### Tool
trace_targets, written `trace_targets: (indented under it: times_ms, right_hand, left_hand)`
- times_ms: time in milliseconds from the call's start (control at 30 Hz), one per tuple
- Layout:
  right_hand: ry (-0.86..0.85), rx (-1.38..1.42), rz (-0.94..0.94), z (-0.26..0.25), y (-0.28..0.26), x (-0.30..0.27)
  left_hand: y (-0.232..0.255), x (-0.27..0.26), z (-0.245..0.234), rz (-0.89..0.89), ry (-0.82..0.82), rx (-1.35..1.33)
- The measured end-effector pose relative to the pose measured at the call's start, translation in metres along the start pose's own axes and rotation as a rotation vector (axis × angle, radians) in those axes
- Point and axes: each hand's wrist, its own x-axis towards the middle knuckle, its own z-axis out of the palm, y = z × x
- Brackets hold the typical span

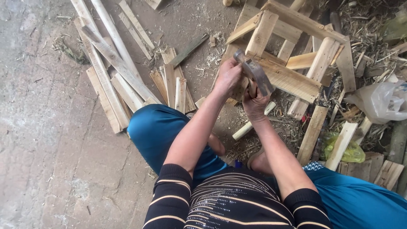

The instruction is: Assembling a wooden frame by positioning slats and hammering nails into them.

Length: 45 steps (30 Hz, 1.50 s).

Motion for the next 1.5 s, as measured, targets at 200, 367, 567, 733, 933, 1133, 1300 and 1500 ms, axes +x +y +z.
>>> trace_targets:
  times_ms: [200, 367, 567, 733, 933, 1133, 1300, 1500]
  right_hand:
    - [-0.353, 0.452, 0.987, -0.016, -0.03, 0.028]
    - [0.043, 0.203, 0.347, 0.021, 0.001, -0.009]
    - [0.015, 0.3, 0.297, -0.011, -0.029, 0.006]
    - [-0.051, 0.553, 0.373, -0.044, -0.044, 0.009]
    - [-0.061, 0.38, 0.278, -0.079, -0.045, 0.028]
    - [-0.014, 0.399, 0.355, -0.063, -0.062, 0.035]
    - [0.137, 0.284, 0.43, 0.016, -0.014, -0.005]
    - [0.15, 0.192, 0.419, 0.001, -0.039, 0.015]
  left_hand:
    - [0.016, -0.01, -0.003, -0.032, 0.019, 0.047]
    - [0.02, -0.019, 0.004, -0.105, -0.039, 0.163]
    - [-0.016, 0.0, -0.003, -0.091, -0.003, 0.039]
    - [0.035, -0.03, 0.003, -0.013, 0.011, 0.032]
    - [0.021, -0.02, -0.005, -0.052, -0.019, -0.048]
    - [0.04, -0.029, 0.003, -0.051, -0.001, 0.021]
    - [0.037, -0.028, 0.002, -0.085, -0.003, 0.009]
    - [0.01, -0.01, -0.006, -0.138, -0.007, -0.068]
